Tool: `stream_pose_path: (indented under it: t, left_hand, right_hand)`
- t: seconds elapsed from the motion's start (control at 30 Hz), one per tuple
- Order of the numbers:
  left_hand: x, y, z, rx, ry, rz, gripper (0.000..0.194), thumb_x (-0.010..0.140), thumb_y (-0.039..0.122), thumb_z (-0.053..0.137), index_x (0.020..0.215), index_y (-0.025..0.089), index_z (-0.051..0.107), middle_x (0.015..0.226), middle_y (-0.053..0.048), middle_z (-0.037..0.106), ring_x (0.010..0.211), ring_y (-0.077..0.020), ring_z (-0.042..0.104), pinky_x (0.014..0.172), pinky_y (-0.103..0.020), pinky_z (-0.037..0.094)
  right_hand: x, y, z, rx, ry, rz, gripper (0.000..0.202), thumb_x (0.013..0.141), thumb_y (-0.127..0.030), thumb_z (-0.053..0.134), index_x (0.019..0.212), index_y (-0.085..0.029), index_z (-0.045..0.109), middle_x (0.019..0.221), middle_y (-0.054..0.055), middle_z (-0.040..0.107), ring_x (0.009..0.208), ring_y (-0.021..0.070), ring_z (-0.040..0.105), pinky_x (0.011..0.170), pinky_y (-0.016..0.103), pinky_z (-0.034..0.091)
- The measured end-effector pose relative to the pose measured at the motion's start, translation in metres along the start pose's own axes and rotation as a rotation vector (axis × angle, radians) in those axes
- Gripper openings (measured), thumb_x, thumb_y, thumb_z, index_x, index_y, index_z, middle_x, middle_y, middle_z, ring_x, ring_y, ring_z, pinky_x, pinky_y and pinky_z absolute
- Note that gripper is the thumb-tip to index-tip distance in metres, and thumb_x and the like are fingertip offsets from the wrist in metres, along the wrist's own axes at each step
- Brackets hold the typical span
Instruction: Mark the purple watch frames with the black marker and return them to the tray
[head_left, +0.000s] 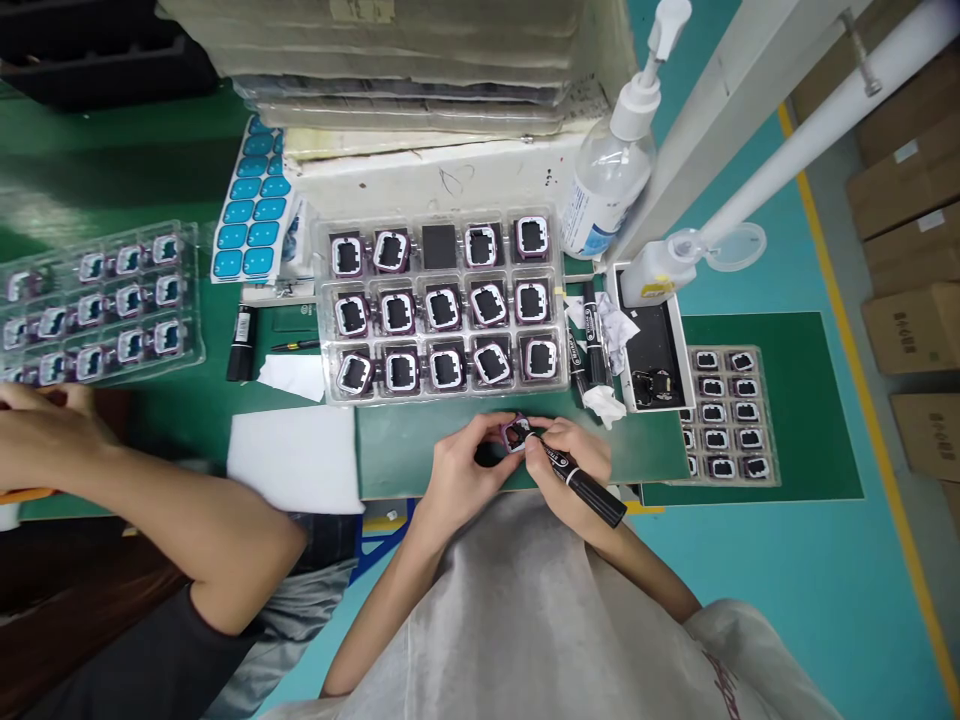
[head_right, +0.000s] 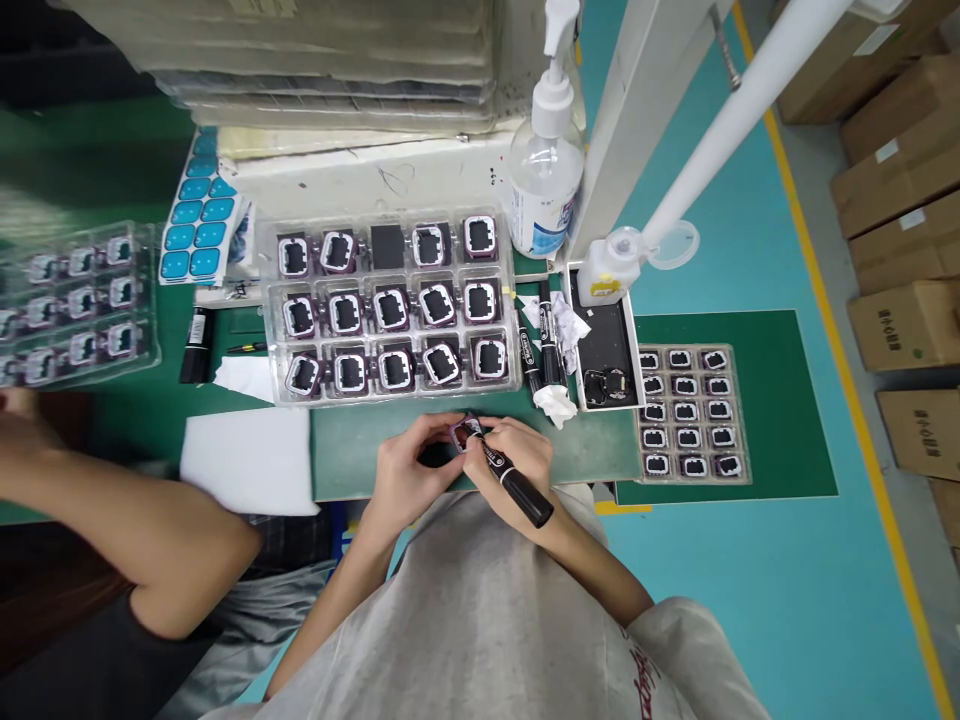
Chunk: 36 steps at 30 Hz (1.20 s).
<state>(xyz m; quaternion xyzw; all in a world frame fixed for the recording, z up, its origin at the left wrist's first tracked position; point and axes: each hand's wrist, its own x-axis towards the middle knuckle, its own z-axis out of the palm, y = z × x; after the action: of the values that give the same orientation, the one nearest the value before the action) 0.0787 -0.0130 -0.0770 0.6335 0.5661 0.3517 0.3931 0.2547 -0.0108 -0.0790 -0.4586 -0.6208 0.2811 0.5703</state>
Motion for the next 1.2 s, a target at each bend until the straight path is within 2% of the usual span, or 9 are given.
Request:
stream_pose_path:
  t: [0.37,0.6,0.7,0.77,0.87,0.97,1.07,1.13,1.2]
  left_hand:
    - [0.000,0.002,-0.001,0.013,0.001,0.032,0.031,0.096,0.022,0.083,0.125,0.027,0.077,0.106,-0.002,0.088,0.087,-0.0199,0.084,0.082,-0.031,0.070]
    - [0.000,0.001,-0.002,-0.037,-0.017,0.039,0.040,0.094,0.024,0.091,0.131,0.028,0.075,0.116,-0.004,0.087,0.095,-0.0220,0.085,0.090,-0.034,0.071]
    - [0.003,0.012,-0.012,0.004,-0.001,0.137,0.042,0.094,0.030,0.094,0.132,0.028,0.075,0.124,-0.008,0.082,0.102,-0.0244,0.082,0.089,-0.036,0.069]
    - [0.011,0.022,-0.027,0.069,0.050,0.235,0.042,0.096,0.035,0.093,0.133,0.029,0.076,0.129,-0.010,0.076,0.102,-0.0249,0.078,0.087,-0.037,0.068]
    - [0.040,0.038,-0.059,0.235,0.194,0.350,0.043,0.099,0.039,0.089,0.139,0.031,0.075,0.126,-0.007,0.069,0.085,-0.0189,0.070,0.088,-0.039,0.066]
    - [0.090,0.044,-0.092,0.372,0.269,0.377,0.045,0.100,0.044,0.085,0.141,0.030,0.074,0.125,-0.006,0.067,0.083,-0.0185,0.067,0.088,-0.039,0.064]
    - [0.147,0.038,-0.112,0.497,0.216,0.375,0.049,0.101,0.046,0.081,0.144,0.023,0.073,0.129,-0.010,0.067,0.095,-0.0251,0.070,0.099,-0.045,0.062]
    - [0.179,0.033,-0.117,0.604,0.136,0.343,0.051,0.101,0.041,0.078,0.146,0.017,0.072,0.132,-0.014,0.068,0.112,-0.0326,0.070,0.111,-0.052,0.059]
    - [0.199,0.030,-0.116,0.697,0.074,0.304,0.051,0.101,0.036,0.075,0.147,0.015,0.071,0.132,-0.016,0.068,0.124,-0.0382,0.066,0.117,-0.059,0.055]
  right_hand:
    - [0.002,-0.002,0.000,-0.012,0.006,-0.016,0.024,0.101,-0.009,0.073,0.092,-0.027,0.062,0.075,-0.005,0.066,0.076,0.0184,0.077,0.091,0.040,0.076]
    - [-0.006,-0.001,-0.007,0.139,0.032,0.070,0.021,0.104,-0.010,0.070,0.099,-0.029,0.061,0.074,-0.006,0.065,0.080,0.0205,0.078,0.092,0.048,0.076]
    - [-0.014,0.006,-0.009,0.199,0.140,0.091,0.017,0.107,-0.017,0.069,0.103,-0.030,0.059,0.070,-0.007,0.062,0.070,0.0201,0.072,0.090,0.053,0.076]
    - [-0.019,0.011,-0.008,0.219,0.203,0.111,0.016,0.108,-0.020,0.069,0.102,-0.031,0.057,0.068,-0.009,0.060,0.064,0.0193,0.068,0.091,0.055,0.075]
    - [-0.024,0.017,-0.007,0.240,0.218,0.139,0.018,0.108,-0.022,0.071,0.101,-0.030,0.057,0.067,-0.009,0.061,0.063,0.0194,0.069,0.091,0.054,0.074]
    - [-0.027,0.020,-0.006,0.241,0.192,0.155,0.018,0.108,-0.022,0.073,0.101,-0.029,0.058,0.070,-0.007,0.063,0.068,0.0201,0.073,0.089,0.049,0.073]
    - [-0.027,0.019,-0.007,0.220,0.199,0.167,0.018,0.108,-0.025,0.074,0.099,-0.029,0.059,0.070,-0.006,0.063,0.071,0.0206,0.074,0.088,0.047,0.071]
    - [-0.026,0.018,-0.007,0.202,0.207,0.167,0.019,0.108,-0.027,0.074,0.098,-0.028,0.059,0.070,-0.006,0.064,0.071,0.0205,0.074,0.087,0.046,0.071]
    - [-0.025,0.017,-0.008,0.195,0.210,0.161,0.020,0.109,-0.028,0.074,0.097,-0.028,0.058,0.069,-0.006,0.063,0.070,0.0198,0.073,0.085,0.044,0.071]
